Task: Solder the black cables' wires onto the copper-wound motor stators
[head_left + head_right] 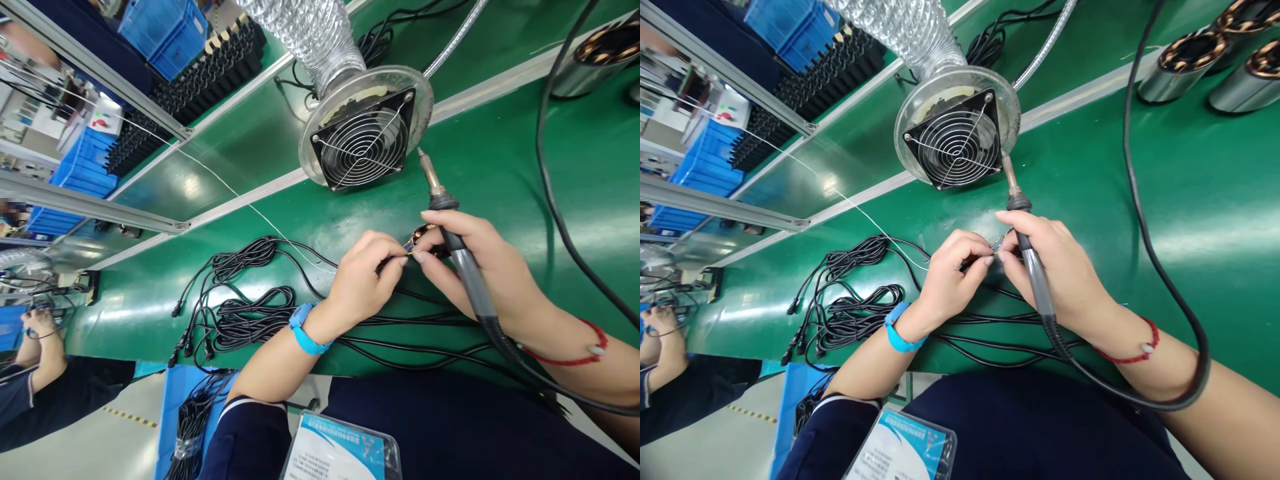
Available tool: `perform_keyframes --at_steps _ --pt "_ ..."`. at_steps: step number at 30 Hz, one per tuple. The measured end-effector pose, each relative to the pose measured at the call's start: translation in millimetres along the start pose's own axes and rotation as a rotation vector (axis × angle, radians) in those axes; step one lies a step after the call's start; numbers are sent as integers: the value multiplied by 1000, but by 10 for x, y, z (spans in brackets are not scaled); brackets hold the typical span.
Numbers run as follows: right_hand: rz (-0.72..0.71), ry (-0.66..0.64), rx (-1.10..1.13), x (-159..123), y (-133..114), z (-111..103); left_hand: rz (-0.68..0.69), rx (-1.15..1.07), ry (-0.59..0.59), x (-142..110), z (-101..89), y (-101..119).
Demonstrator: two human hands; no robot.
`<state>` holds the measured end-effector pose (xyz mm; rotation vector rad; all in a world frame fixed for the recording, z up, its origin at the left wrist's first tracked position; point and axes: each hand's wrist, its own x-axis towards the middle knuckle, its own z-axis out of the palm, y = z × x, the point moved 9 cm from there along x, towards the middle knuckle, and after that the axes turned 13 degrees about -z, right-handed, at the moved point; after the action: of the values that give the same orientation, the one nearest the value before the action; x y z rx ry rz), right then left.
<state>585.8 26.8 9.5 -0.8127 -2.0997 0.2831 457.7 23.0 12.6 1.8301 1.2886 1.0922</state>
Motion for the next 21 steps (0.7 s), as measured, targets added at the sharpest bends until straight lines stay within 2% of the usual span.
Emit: perform_keyframes --at_steps 4,7,9,12,17,21 --pt "29 11 -43 -21 -24 -130 -243 -44 -75 27 55 -185" --pt "187 67 -103 -127 0 -347 -378 -115 -147 18 122 -284" --pt "237 110 -99 -220 -15 -484 -420 -149 -160 11 148 -306" --pt "158 106 -29 -316 -71 -576 -464 -187 -160 -6 188 -318" --pt "-26 116 201 -431 -136 -575 -559 -256 -141 -54 246 -367" --pt "6 151 132 -585 -105 -540 -634 -309 -122 -85 258 -423"
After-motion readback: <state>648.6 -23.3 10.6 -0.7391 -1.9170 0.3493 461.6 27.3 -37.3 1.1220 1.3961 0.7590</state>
